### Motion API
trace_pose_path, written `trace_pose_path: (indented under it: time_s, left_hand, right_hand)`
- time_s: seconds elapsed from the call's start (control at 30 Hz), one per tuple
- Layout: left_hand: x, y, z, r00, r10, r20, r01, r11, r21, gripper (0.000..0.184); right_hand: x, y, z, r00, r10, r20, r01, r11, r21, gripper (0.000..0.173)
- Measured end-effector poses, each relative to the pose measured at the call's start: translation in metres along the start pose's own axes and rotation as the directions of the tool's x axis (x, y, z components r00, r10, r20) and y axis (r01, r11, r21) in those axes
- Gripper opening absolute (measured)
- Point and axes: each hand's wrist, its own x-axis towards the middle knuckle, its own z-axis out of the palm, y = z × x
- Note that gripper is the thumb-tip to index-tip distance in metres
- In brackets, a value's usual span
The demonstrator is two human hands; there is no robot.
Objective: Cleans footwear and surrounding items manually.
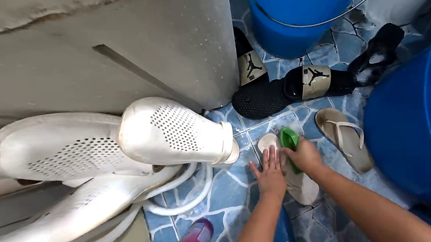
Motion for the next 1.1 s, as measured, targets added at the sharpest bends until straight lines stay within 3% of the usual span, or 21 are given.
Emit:
trace_pose_path:
  time_s: [0.1, 0.2, 0.27, 0.4, 0.63, 0.73, 0.83, 0.93, 1.03, 1.1]
  left_hand:
    - [0.001, -0.001, 0.002, 1.000, 0.008, 0.006, -0.008, 1.000, 0.013, 0.065]
    - [0.003, -0.001, 0.003, 0.999, 0.030, 0.010, -0.030, 1.000, 0.008, 0.069]
    - [0.004, -0.001, 0.004, 0.999, 0.032, -0.027, -0.033, 0.999, -0.011, 0.070]
    - [0.006, 0.000, -0.003, 0.998, -0.017, -0.068, 0.014, 0.999, -0.033, 0.070]
    - [0.008, -0.001, -0.004, 0.999, -0.028, -0.035, 0.027, 0.999, -0.030, 0.070]
    - [0.007, -0.001, 0.000, 0.999, -0.010, -0.047, 0.008, 0.999, -0.035, 0.070]
    - [0.009, 0.000, -0.004, 0.997, -0.061, -0.043, 0.060, 0.998, -0.010, 0.066]
    - [0.008, -0.001, -0.004, 0.998, -0.049, -0.026, 0.049, 0.999, 0.002, 0.066]
    - [0.008, 0.000, -0.007, 0.999, -0.018, -0.032, 0.018, 1.000, -0.015, 0.069]
    - [0.007, 0.000, -0.006, 0.999, -0.011, -0.037, 0.011, 1.000, -0.020, 0.071]
  right_hand:
    - [-0.063, 0.059, 0.018, 0.978, -0.014, 0.206, 0.055, 0.980, -0.193, 0.057]
    - [-0.095, 0.102, 0.021, 0.949, 0.103, 0.299, -0.037, 0.975, -0.219, 0.059]
    - [-0.070, 0.083, 0.007, 0.957, 0.102, 0.272, -0.050, 0.980, -0.192, 0.059]
    - [-0.034, 0.048, -0.020, 0.948, 0.119, 0.297, -0.012, 0.941, -0.338, 0.058]
    - [-0.068, 0.076, -0.006, 0.964, 0.104, 0.243, -0.049, 0.974, -0.223, 0.059]
    - [-0.023, 0.024, -0.011, 0.993, 0.038, 0.114, -0.029, 0.997, -0.075, 0.051]
    - [0.019, -0.029, -0.013, 0.998, -0.027, 0.048, 0.031, 0.996, -0.088, 0.049]
    - [-0.016, 0.022, -0.008, 0.987, -0.076, 0.140, 0.099, 0.981, -0.165, 0.054]
    - [-0.074, 0.091, -0.007, 0.945, 0.077, 0.319, 0.017, 0.960, -0.281, 0.061]
    - [-0.076, 0.088, -0.007, 0.950, 0.091, 0.300, -0.021, 0.973, -0.230, 0.059]
